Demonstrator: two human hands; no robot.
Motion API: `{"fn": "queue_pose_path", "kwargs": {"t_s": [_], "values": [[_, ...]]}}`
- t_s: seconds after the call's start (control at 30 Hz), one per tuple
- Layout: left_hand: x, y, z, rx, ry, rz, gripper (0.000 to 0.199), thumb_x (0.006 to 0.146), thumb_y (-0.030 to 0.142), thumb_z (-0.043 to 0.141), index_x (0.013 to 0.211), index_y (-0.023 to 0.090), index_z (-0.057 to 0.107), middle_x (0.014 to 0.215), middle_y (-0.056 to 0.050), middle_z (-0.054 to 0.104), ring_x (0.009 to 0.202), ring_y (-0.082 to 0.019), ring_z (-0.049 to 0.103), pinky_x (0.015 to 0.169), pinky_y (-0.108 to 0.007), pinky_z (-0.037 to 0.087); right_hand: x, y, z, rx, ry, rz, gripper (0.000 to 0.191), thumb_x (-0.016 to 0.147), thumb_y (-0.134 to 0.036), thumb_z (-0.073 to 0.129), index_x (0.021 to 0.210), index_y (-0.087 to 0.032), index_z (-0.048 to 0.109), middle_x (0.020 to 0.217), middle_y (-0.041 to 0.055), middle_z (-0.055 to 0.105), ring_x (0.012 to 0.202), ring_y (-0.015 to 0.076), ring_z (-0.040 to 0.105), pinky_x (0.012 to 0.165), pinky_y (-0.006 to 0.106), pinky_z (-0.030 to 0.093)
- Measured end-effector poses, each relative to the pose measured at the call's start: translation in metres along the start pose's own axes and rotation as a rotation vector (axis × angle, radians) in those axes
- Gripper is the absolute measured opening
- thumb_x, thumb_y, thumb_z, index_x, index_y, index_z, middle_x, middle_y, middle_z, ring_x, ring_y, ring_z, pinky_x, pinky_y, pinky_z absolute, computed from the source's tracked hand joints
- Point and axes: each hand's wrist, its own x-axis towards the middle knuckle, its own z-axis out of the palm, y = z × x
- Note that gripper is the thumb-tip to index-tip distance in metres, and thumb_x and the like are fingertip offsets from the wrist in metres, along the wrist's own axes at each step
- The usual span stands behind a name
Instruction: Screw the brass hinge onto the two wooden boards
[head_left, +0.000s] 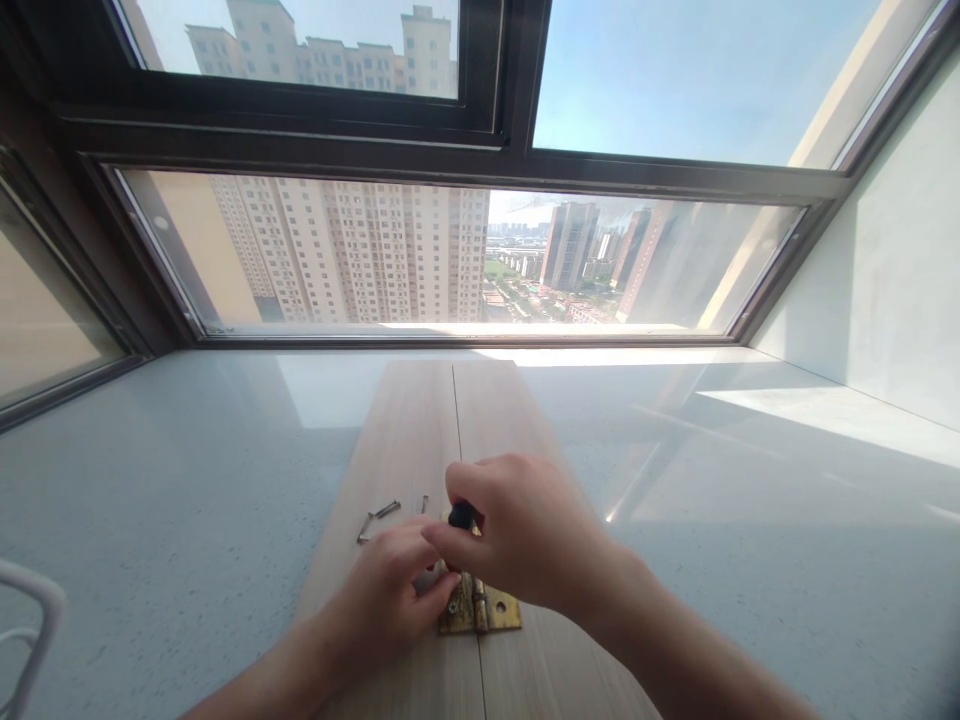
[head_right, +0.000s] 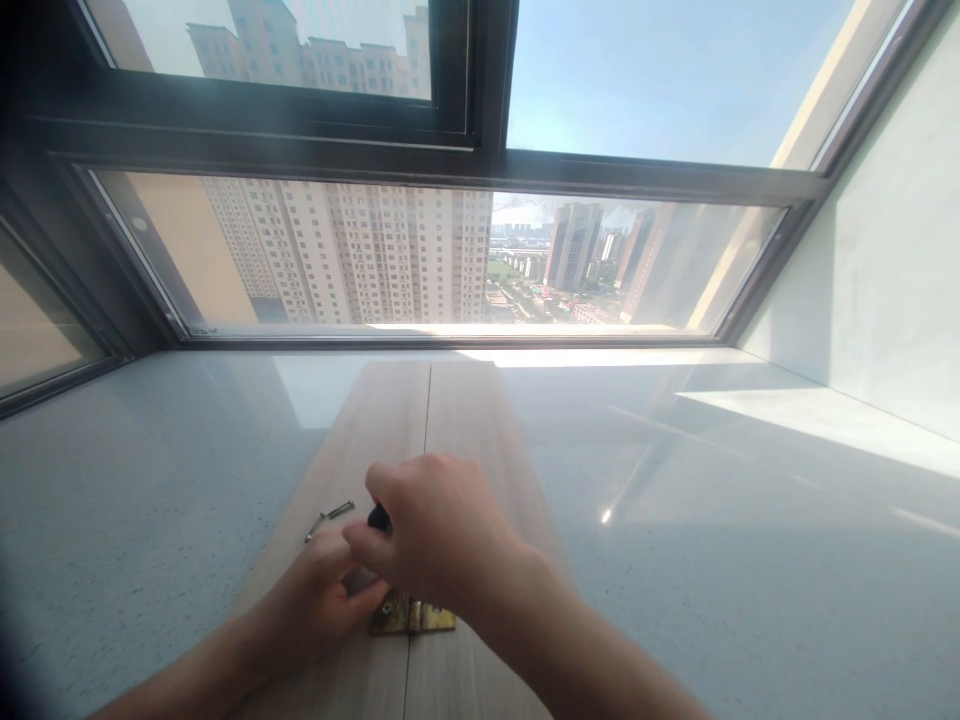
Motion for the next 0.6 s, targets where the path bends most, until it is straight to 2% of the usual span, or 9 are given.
{"fn": "queue_pose_path", "kwargs": {"t_s": [0.13, 0.23, 0.3, 0.37, 0.47, 0.6], "values": [[-0.001, -0.003, 0.0, -0.045, -0.006, 0.051, 0.009, 0.078, 0.014, 0.056, 0.077, 0.017, 0.065, 0.076, -0.004, 0.067, 0.071, -0.019, 0.059, 0.064, -0.028, 0.042, 0.001, -0.003, 0.008, -0.003, 0.065, -0.017, 0.038, 0.073, -0.029, 0.066, 0.058, -0.018, 0.033, 0.051, -0.0073, 0.032, 0.05, 0.0082, 0.02, 0.05, 0.027, 0.013], [-0.001, -0.006, 0.0, -0.064, -0.015, 0.016, 0.013, 0.082, 0.018, 0.054, 0.076, 0.016, 0.065, 0.074, -0.005, 0.066, 0.07, -0.019, 0.059, 0.063, -0.028, 0.042, 0.0, -0.005, 0.009, -0.016, 0.063, -0.022, 0.034, 0.074, -0.03, 0.066, 0.059, -0.018, 0.039, 0.052, -0.0071, 0.034, 0.051, 0.0084, 0.02, 0.05, 0.028, 0.013], [-0.001, -0.005, 0.0, -0.075, -0.02, -0.026, 0.013, 0.082, 0.018, 0.054, 0.077, 0.016, 0.065, 0.075, -0.005, 0.066, 0.072, -0.02, 0.059, 0.065, -0.029, 0.043, -0.001, -0.006, 0.005, 0.004, 0.016, -0.03, 0.027, 0.077, -0.035, 0.067, 0.064, -0.018, 0.05, 0.055, -0.0064, 0.042, 0.052, 0.0087, 0.027, 0.051, 0.026, 0.015], [0.001, -0.003, -0.001, -0.081, -0.016, -0.038, 0.012, 0.081, 0.016, 0.053, 0.076, 0.016, 0.064, 0.076, -0.005, 0.066, 0.073, -0.02, 0.06, 0.067, -0.029, 0.043, -0.003, -0.005, 0.0, 0.069, -0.042, -0.065, 0.02, 0.079, -0.038, 0.068, 0.077, -0.019, 0.062, 0.06, -0.0049, 0.051, 0.055, 0.0095, 0.036, 0.052, 0.025, 0.02], [0.004, 0.002, -0.003, -0.098, -0.01, 0.01, 0.013, 0.08, 0.013, 0.053, 0.074, 0.017, 0.063, 0.076, -0.004, 0.067, 0.075, -0.02, 0.06, 0.07, -0.029, 0.044, -0.004, -0.002, -0.005, 0.179, -0.08, -0.127, 0.018, 0.08, -0.03, 0.067, 0.096, -0.022, 0.069, 0.068, -0.0034, 0.06, 0.06, 0.0106, 0.047, 0.055, 0.024, 0.026], [0.004, 0.002, -0.003, -0.114, -0.001, 0.033, 0.013, 0.083, 0.015, 0.055, 0.082, 0.017, 0.068, 0.082, -0.005, 0.07, 0.081, -0.021, 0.063, 0.074, -0.029, 0.046, -0.003, 0.002, -0.003, 0.192, -0.076, -0.122, 0.007, 0.08, -0.022, 0.065, 0.075, -0.018, 0.067, 0.063, -0.0031, 0.057, 0.058, 0.0096, 0.046, 0.055, 0.023, 0.027]]}}
